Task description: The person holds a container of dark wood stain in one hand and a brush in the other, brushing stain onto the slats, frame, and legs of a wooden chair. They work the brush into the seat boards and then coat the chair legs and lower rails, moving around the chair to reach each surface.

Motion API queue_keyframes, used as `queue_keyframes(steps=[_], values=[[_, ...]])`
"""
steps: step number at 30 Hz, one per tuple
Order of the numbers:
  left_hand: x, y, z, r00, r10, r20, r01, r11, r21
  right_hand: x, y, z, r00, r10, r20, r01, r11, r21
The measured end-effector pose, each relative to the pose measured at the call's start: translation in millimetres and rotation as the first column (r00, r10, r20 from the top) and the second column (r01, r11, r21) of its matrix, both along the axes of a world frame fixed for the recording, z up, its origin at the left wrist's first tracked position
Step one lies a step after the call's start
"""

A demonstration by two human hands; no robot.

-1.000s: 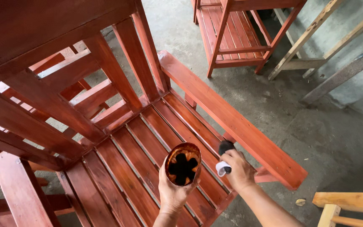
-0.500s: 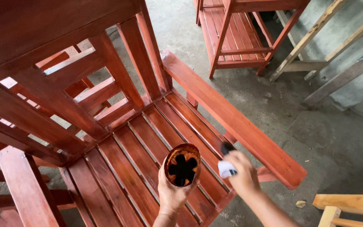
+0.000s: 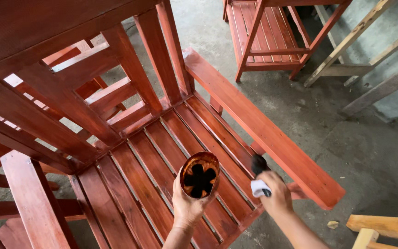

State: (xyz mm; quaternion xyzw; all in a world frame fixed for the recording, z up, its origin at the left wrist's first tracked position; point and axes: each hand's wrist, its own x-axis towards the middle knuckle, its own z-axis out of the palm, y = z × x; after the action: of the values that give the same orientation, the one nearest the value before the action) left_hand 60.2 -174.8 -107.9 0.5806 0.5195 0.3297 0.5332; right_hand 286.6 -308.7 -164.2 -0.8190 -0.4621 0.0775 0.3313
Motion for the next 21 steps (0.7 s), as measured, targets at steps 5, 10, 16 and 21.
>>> queue_keyframes(steps=[5,10,16,21], values=[[12.9,-4.4,-1.4,0.998,0.015,0.065,-0.02,0.998,0.065,-8.6,-44.1,-1.8,0.994,-0.104,0.035,0.108,0.986,-0.127],[18.5,-9.3,3.7,0.998,0.014,0.053,-0.02,0.994,0.109,-9.5,-37.6,-1.4,0.957,-0.286,0.04,0.289,0.949,-0.129],[11.4,4.5,11.0,0.993,0.038,0.109,-0.04,0.999,0.016,-15.5,34.9,11.9,0.962,-0.197,0.187,0.25,0.913,-0.323],[3.6,26.9,2.5,0.997,0.057,0.052,-0.059,0.998,0.025,-17.3,99.9,27.0,0.974,-0.146,0.174,0.213,0.851,-0.481]])
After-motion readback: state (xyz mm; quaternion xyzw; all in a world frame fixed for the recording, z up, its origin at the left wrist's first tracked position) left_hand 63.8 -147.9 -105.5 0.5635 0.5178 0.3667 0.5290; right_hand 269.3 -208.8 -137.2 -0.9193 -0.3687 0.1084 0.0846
